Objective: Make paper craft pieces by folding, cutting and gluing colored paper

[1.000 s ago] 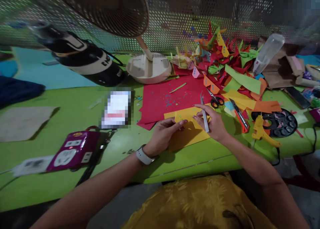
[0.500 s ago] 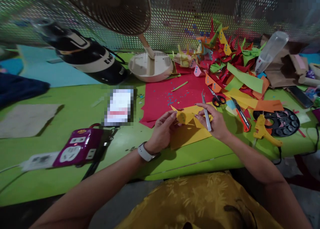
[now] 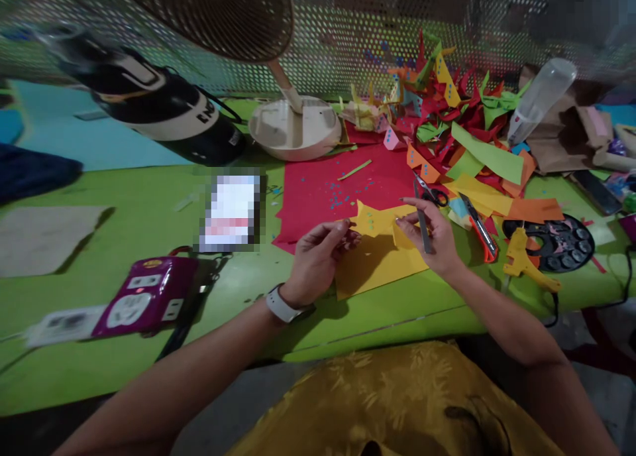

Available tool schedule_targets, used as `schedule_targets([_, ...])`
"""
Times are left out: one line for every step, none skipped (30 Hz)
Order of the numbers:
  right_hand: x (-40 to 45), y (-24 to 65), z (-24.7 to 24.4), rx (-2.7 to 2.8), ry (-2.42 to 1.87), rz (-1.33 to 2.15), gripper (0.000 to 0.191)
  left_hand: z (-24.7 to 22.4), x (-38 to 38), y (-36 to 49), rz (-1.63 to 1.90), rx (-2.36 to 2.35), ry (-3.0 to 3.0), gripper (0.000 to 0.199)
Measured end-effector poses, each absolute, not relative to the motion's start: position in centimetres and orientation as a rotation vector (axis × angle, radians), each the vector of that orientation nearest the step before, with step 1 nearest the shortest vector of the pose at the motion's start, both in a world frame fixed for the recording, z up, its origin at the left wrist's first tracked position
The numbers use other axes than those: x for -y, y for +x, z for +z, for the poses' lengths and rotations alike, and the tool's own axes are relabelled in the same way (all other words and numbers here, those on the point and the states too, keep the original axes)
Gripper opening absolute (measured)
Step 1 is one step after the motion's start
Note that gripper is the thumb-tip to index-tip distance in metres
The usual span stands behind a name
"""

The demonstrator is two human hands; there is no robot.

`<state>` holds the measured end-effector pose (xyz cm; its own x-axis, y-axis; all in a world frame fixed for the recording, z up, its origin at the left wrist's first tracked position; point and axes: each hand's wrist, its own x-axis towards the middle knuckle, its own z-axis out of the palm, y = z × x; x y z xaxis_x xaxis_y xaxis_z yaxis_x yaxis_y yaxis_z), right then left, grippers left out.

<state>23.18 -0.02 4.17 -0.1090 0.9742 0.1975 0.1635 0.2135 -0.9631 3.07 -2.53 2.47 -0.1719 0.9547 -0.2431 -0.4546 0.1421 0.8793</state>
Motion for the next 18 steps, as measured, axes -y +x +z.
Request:
schedule_targets([0.0,23.2,4.1,1.498,-1.13,1.032,0.035,2.5,2.6,3.1,1.401,-1.115,0.623,0.038])
schedule_targets([0.0,23.2,4.1,1.5,-1.13,1.032,0.035,2.5,2.6,3.2,1.405,-1.117,0.624,0.037])
schedule_targets([0.1,23.2,4.2,1.503,-1.132,1.029,0.035,2.6,2.6,3.2,1.406,-1.115,0.619,0.037])
schedule_targets([0.1,23.2,4.2,1.509,-1.134,1.025,0.035,2.6,2.6,3.2,1.404,-1.109,0.612,0.037])
schedule_targets([0.1,23.2,4.2,1.518,-1.135,1.02,0.035,2.6,2.6,3.2,1.397,-1.1,0.605,0.038])
schedule_targets([0.1,23.1,4.3,1.529,-1.135,1.016,0.034,2.5,2.6,3.2,1.382,-1.09,0.601,0.04])
schedule_targets([0.2,23.1,4.3,1.543,-1.134,1.012,0.034,2.5,2.7,3.2,1.364,-1.082,0.603,0.044])
schedule_targets([0.3,23.0,4.3,1.561,-1.128,1.01,0.034,2.4,2.7,3.2,1.343,-1.076,0.611,0.047])
schedule_targets([0.3,22.9,4.2,1.581,-1.113,1.01,0.033,2.3,2.8,3.3,1.325,-1.076,0.619,0.049])
schedule_targets([0.4,22.8,4.2,1.605,-1.091,1.014,0.032,2.3,2.8,3.3,1.308,-1.08,0.628,0.049])
schedule_targets([0.5,22.7,4.2,1.633,-1.07,1.021,0.031,2.3,2.9,3.4,1.294,-1.088,0.641,0.048])
schedule_targets([0.7,22.6,4.1,1.661,-1.052,1.027,0.03,2.3,3.0,3.5,1.282,-1.097,0.656,0.046])
schedule_targets([0.8,22.5,4.1,1.686,-1.036,1.033,0.03,2.3,3.0,3.5,1.276,-1.107,0.67,0.044])
schedule_targets([0.9,22.3,4.1,1.706,-1.026,1.035,0.03,2.4,3.1,3.6,1.27,-1.118,0.683,0.042])
schedule_targets([1.1,22.2,4.1,1.721,-1.023,1.034,0.029,2.5,3.1,3.6,1.269,-1.127,0.693,0.04])
schedule_targets([1.2,22.1,4.1,1.732,-1.02,1.026,0.029,2.6,3.1,3.7,1.27,-1.134,0.699,0.039])
schedule_targets([1.3,22.1,4.0,1.738,-1.017,1.015,0.029,2.6,3.1,3.7,1.274,-1.137,0.699,0.037])
schedule_targets([1.3,22.0,4.0,1.744,-1.015,1.005,0.028,2.7,3.1,3.7,1.279,-1.136,0.696,0.036])
